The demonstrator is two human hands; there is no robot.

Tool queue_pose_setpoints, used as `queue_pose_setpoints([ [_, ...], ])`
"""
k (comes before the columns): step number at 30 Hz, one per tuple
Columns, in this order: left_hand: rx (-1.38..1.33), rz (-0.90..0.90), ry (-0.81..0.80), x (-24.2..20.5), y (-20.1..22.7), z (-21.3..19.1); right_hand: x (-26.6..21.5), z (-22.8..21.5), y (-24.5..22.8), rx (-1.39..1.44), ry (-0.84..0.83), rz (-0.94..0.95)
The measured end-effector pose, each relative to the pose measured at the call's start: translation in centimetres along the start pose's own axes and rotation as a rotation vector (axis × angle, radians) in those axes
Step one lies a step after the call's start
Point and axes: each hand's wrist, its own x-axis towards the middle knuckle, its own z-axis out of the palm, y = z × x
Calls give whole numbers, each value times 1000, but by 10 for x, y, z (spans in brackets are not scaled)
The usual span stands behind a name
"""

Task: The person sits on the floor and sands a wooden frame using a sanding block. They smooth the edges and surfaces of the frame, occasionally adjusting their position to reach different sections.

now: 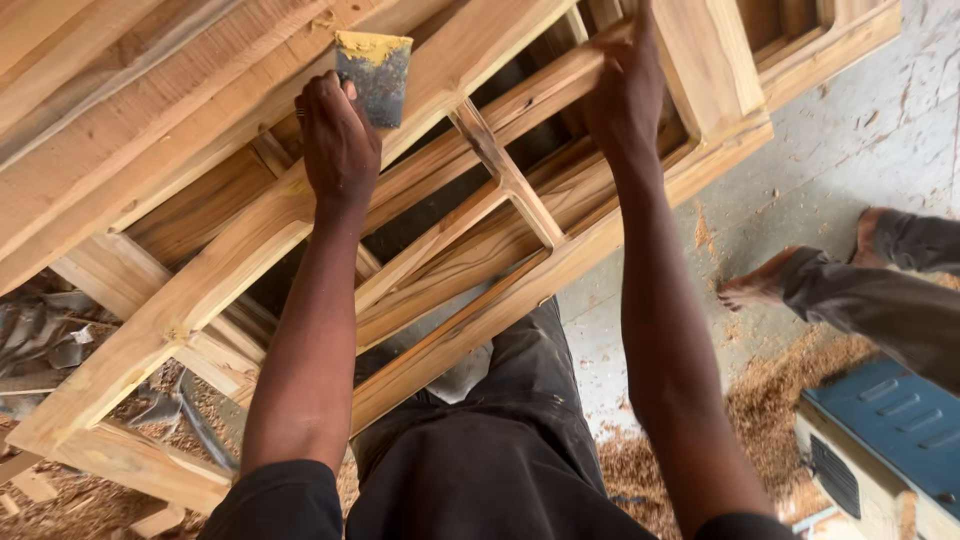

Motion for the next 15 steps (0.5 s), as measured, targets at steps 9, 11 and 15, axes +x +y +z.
queue_pose_setpoints([
  [9, -66, 29, 72, 0, 14, -23, -126, -10, -84, 1534, -588, 435],
  [11, -83, 23, 65, -2, 16, -25, -119, 9, -96, 1438, -631, 464],
  [15, -74, 33, 54, 1, 18, -25, -109, 35, -106, 1401, -607, 352],
])
